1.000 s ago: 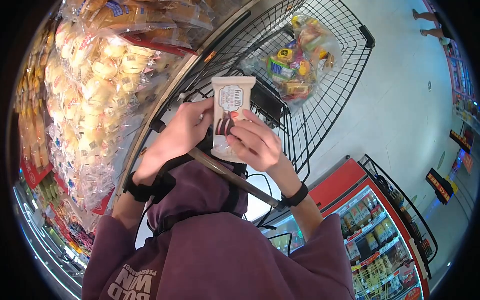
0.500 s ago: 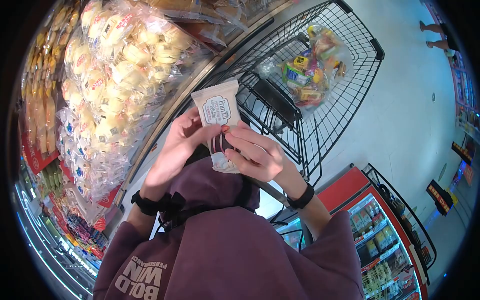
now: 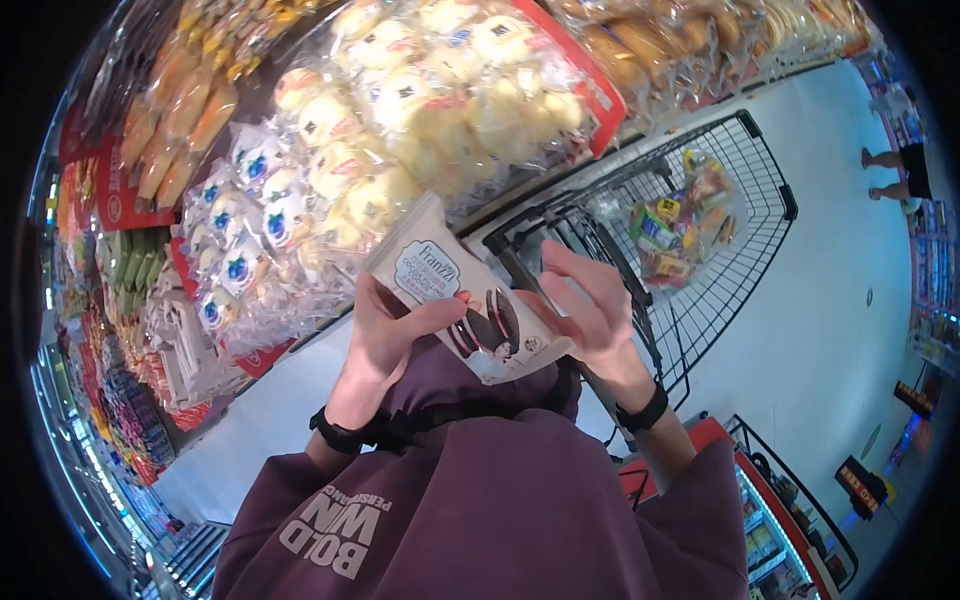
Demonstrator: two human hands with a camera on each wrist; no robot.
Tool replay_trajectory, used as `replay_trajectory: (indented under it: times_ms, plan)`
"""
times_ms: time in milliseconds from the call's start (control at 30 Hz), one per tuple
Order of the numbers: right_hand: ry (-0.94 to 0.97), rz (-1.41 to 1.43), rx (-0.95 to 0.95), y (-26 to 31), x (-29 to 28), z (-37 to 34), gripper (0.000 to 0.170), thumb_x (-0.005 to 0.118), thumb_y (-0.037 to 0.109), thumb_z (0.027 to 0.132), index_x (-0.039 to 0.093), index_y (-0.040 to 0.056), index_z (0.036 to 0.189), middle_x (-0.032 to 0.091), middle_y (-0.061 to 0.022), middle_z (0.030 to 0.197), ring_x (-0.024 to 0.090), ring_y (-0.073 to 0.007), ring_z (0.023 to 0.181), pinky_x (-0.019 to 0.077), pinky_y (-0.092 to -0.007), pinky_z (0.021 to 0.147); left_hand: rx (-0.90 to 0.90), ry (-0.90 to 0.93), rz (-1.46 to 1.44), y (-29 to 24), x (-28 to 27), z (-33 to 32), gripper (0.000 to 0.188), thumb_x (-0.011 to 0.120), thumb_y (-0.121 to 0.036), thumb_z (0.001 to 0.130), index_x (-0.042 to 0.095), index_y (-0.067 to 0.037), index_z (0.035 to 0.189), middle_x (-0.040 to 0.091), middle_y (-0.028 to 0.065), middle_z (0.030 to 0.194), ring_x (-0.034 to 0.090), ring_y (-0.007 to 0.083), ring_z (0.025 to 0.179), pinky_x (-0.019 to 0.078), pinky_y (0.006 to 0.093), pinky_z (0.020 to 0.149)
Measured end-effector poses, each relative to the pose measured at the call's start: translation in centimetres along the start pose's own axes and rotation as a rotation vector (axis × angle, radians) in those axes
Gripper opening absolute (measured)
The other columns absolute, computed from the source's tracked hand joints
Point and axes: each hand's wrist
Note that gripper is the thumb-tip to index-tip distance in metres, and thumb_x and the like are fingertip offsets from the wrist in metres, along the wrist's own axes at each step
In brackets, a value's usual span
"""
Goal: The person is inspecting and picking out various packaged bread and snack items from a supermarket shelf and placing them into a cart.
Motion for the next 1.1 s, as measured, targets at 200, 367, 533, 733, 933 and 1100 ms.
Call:
replay_trajectory:
  times_ms: [200,367,533,733,933,1100]
  plan:
    - [0.088,-0.089,0.461,1.1,4.0,-5.2,0.032,0.062,-0.004,0.086,0.052,0.0014,0.116,0.059,-0.0159,0.116,0.060,-0.0189,0.090,0.0511,-0.0284,0.076,0.412,-0.277,-0.204,-3.2,-6.9,-5.4,0.035,0.074,0.004,0.077,0.061,0.006,0.109,0.069,0.0122,0.097,0.068,0.0161,0.088,0.0545,0.0288,0.082]
    - [0.061,-0.360,0.810,-0.4,5.2,-12.1,0.022,0.064,0.012,0.091,0.057,0.0000,0.109,0.058,-0.0120,0.102,0.060,-0.0203,0.084,0.0505,-0.0320,0.071,0.525,-0.397,-0.281,-3.8,-13.5,-8.4,0.035,0.073,0.005,0.078,0.061,0.005,0.110,0.069,0.0121,0.099,0.068,0.0161,0.090,0.0545,0.0282,0.082]
    - [0.233,-0.448,1.022,-1.4,5.4,-12.9,0.045,0.050,0.036,0.099,0.061,-0.0058,0.090,0.063,-0.0172,0.070,0.062,-0.0210,0.066,0.0478,-0.0347,0.064,0.566,-0.443,-0.321,-3.7,-18.6,-11.5,0.033,0.073,0.004,0.079,0.061,0.004,0.110,0.069,0.0114,0.099,0.068,0.0155,0.090,0.0538,0.0273,0.082]
    - [0.619,-0.604,1.044,0.5,7.1,-10.0,0.064,0.040,0.050,0.099,0.065,-0.0082,0.088,0.061,-0.0287,0.069,0.060,-0.0447,0.067,0.0457,-0.0489,0.066,0.566,-0.532,-0.290,-4.1,-22.4,-15.2,0.031,0.074,0.001,0.079,0.062,0.005,0.108,0.069,0.0105,0.098,0.068,0.0144,0.088,0.0537,0.0257,0.079]
    - [0.627,-0.708,0.937,0.7,7.6,-10.2,0.058,0.059,0.050,0.090,0.064,-0.0072,0.082,0.057,-0.0222,0.061,0.055,-0.0328,0.056,0.0459,-0.0434,0.061,0.578,-0.581,-0.312,-4.7,-24.1,-17.1,0.030,0.074,-0.001,0.080,0.063,0.005,0.107,0.069,0.0101,0.096,0.067,0.0131,0.085,0.0538,0.0252,0.076]
    - [0.668,-0.757,0.980,-0.9,6.9,-11.2,0.047,0.066,0.043,0.086,0.067,-0.0041,0.081,0.063,-0.0244,0.068,0.066,-0.0406,0.070,0.0499,-0.0453,0.067,0.592,-0.594,-0.352,-4.9,-24.7,-18.1,0.030,0.074,-0.002,0.080,0.063,0.004,0.107,0.069,0.0095,0.097,0.066,0.0126,0.087,0.0534,0.0250,0.077]
Point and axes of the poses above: each hand's wrist, its own z-axis towards the middle knuckle, its own x-axis out of the palm, y = z × x
